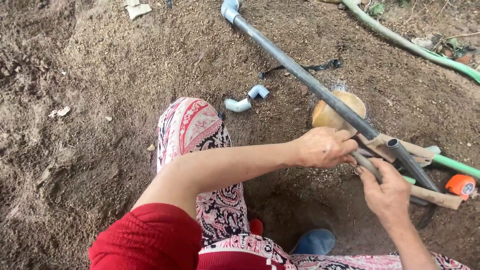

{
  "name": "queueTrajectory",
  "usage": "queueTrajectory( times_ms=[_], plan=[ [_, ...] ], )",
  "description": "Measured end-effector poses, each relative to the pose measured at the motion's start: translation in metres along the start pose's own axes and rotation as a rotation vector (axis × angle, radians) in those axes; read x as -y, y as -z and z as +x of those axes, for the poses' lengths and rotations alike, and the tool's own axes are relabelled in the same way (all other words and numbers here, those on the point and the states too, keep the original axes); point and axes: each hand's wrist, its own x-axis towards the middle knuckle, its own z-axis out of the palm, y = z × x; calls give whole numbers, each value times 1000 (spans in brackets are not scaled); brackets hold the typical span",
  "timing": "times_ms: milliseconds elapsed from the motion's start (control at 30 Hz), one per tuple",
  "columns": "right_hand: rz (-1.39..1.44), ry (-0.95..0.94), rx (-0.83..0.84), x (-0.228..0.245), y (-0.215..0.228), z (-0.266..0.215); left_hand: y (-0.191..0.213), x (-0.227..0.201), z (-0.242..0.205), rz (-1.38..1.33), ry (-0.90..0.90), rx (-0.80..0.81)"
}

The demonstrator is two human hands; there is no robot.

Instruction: Measuring, cutting, and assembling PVC pipes and fittings on the ground using a handsaw and sealant.

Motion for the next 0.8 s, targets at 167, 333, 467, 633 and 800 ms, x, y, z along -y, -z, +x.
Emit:
queueTrajectory(
  times_ms=[167,333,467,633,800],
  plan=[
    [-383,-139,314,16,0,14,-7,1,-14,37,49,152],
    [-401,29,349,-4,-27,1,-26,-1,-38,55,-13,189],
    [-299,184,232,-35,-41,-2,-19,1,-37,110,42,253],
    [-286,419,75,-54,-53,3,-33,15,-47,22,90,327],
    [-420,-420,678,65,-4,33,35,21,-18,-39,368,592]
  ],
)
